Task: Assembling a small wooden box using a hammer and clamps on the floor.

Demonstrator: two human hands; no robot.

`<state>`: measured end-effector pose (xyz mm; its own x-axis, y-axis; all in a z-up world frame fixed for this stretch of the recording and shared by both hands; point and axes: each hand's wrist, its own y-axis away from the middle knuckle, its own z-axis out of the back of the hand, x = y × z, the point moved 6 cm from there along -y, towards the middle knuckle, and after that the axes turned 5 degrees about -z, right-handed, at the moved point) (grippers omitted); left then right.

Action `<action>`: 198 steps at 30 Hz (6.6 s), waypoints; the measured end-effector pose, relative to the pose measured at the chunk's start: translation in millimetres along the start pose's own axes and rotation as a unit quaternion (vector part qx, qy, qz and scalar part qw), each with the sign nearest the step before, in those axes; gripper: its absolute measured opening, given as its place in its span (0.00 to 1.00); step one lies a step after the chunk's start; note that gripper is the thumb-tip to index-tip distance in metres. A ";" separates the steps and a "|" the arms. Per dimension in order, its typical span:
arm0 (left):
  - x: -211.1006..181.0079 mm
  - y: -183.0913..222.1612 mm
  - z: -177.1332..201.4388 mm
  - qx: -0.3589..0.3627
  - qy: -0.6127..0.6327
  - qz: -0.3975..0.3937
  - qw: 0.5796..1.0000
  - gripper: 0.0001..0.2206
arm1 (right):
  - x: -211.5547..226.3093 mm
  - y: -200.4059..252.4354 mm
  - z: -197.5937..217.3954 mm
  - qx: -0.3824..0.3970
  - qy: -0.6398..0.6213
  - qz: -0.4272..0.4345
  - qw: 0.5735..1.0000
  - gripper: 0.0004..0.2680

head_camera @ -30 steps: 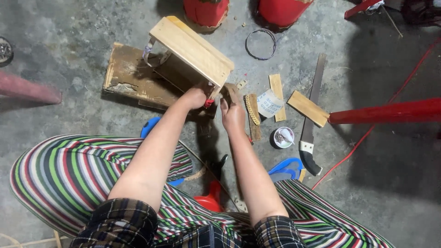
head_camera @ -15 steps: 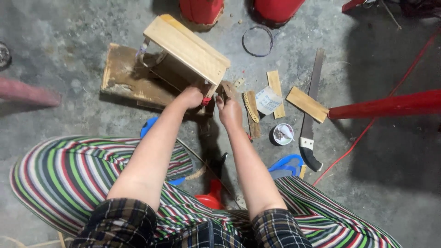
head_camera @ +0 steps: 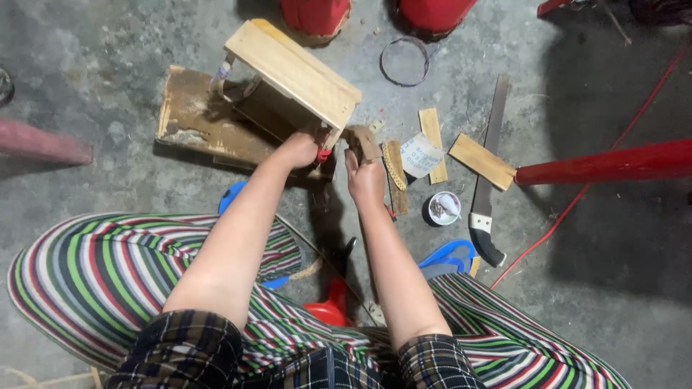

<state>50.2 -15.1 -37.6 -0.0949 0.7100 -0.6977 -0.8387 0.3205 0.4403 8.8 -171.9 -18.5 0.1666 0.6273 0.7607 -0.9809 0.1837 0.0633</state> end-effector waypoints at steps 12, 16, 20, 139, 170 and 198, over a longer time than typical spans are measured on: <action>62.4 -36.9 -52.4 -0.023 -0.188 -0.155 0.970 0.21 | -89.4 2.9 -21.4 0.085 0.111 -0.111 0.984 0.28; 32.9 -22.7 -26.7 0.015 -0.229 -0.094 0.969 0.23 | -105.8 4.5 -18.8 0.076 -0.009 -0.151 0.986 0.16; 38.8 -25.0 -35.9 0.058 -0.265 -0.066 0.960 0.26 | -97.2 2.5 -25.1 0.078 0.061 -0.106 0.989 0.18; 105.4 77.2 75.1 -0.240 0.753 0.204 0.578 0.24 | 89.5 -50.1 46.6 0.141 -0.244 0.037 0.959 0.16; 27.0 90.3 19.1 -0.267 0.684 0.167 0.658 0.31 | 14.1 49.9 -56.1 0.322 0.138 0.097 0.931 0.21; -71.6 107.4 136.0 -0.258 -0.282 -0.023 0.924 0.27 | -39.4 2.0 -63.1 0.169 -0.113 0.087 0.975 0.15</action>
<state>39.9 53.8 136.5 0.1198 0.9635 -0.2396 -0.9926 0.1206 -0.0112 6.6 -148.5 -89.1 0.0060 0.4368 0.8996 -0.9755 -0.1951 0.1012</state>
